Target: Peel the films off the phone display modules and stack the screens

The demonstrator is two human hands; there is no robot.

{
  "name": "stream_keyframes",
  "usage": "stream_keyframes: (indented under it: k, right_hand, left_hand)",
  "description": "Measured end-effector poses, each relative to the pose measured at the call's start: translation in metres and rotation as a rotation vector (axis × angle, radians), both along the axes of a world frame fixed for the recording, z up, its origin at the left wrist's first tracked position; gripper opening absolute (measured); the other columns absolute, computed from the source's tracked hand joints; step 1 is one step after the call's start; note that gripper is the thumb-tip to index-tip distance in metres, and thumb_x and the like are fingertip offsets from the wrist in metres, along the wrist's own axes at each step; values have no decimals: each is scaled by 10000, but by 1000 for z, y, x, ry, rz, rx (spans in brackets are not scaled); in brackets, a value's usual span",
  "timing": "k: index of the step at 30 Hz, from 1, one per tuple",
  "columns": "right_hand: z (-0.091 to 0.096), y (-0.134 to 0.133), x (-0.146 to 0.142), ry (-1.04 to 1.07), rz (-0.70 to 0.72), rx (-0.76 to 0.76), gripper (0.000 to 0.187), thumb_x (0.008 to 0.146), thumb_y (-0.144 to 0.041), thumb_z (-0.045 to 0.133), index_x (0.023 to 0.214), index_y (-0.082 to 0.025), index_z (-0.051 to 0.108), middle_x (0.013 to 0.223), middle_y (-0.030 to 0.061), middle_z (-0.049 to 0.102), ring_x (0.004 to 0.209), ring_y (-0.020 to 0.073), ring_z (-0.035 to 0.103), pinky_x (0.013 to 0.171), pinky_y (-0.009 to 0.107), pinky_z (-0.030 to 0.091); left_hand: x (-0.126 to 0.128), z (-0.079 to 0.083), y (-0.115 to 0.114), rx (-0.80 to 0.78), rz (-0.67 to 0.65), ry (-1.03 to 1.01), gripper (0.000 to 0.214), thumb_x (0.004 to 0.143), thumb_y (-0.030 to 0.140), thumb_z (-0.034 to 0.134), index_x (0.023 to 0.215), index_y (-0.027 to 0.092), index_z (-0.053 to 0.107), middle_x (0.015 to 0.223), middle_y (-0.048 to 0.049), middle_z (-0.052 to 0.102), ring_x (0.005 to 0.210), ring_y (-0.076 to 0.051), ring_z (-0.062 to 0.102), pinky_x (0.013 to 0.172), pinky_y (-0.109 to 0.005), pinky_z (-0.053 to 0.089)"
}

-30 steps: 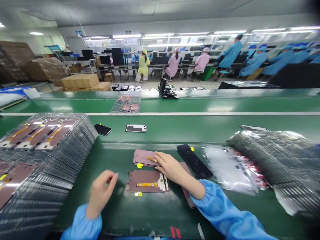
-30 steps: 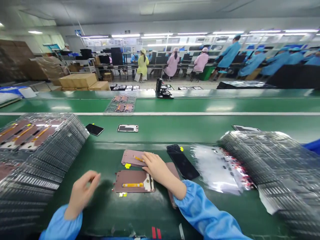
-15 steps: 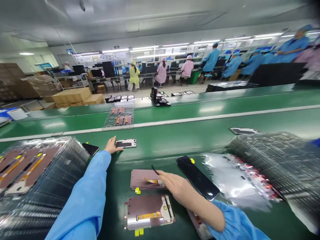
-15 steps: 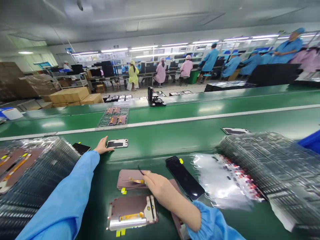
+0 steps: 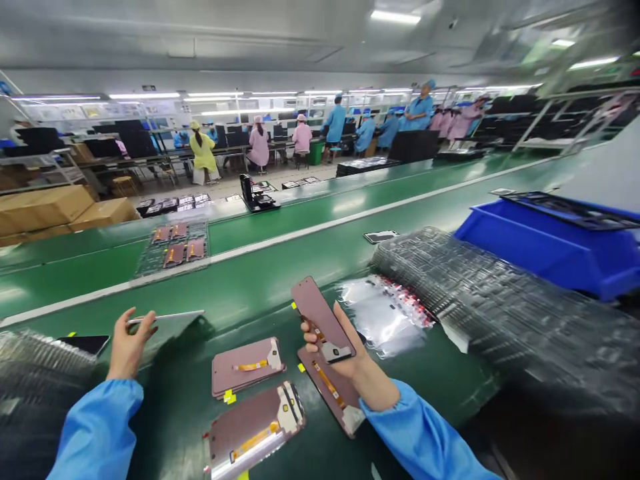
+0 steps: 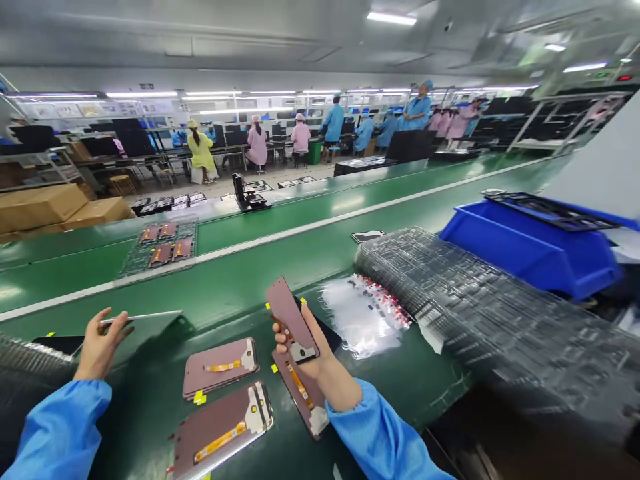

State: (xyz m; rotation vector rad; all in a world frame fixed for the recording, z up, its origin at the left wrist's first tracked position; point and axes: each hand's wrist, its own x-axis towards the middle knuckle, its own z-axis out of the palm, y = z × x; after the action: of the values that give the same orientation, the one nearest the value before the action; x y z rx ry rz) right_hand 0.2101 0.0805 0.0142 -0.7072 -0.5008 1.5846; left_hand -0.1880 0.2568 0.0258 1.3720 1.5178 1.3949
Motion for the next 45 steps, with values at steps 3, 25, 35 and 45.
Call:
stream_keyframes:
  k: [3,25,35,45]
  right_hand:
    - [2,-4,2,-23,-2,10,534,805,-649,634,981,-156,738,909,84,719,706,140,639,629,240,541]
    - [8,-62,-17,-1108,156,721,598,864,-470,680,1405,-282,508,1443,130,518,1335,318,488,1090,469,436]
    - [5,-73,-33,-1310,198,701,611,849,-441,704,1407,-283,514,1459,126,513,1307,328,525,1049,479,484]
    - [-2,-77,-38,-1398,195,802,640,850,-419,715,1436,-305,485,1469,122,507,1306,329,531,1026,468,514]
  left_hand:
    - [16,8,-39,10,-36,-246,680,636,638,759,1167,323,473,921,30,609,939,-249,672,888,-482,542]
    - [119,-3,-226,-223,-729,-612,914,660,409,852,1460,306,423,1471,-122,501,1306,-365,498,1071,-435,402]
    - [139,2,-229,-205,-736,-534,914,653,416,865,1444,300,422,1481,-116,483,1378,-343,425,1142,-440,324]
    - [143,-4,-231,-214,-724,-621,951,602,348,908,1421,290,428,1431,-129,514,1356,-357,445,1126,-467,337]
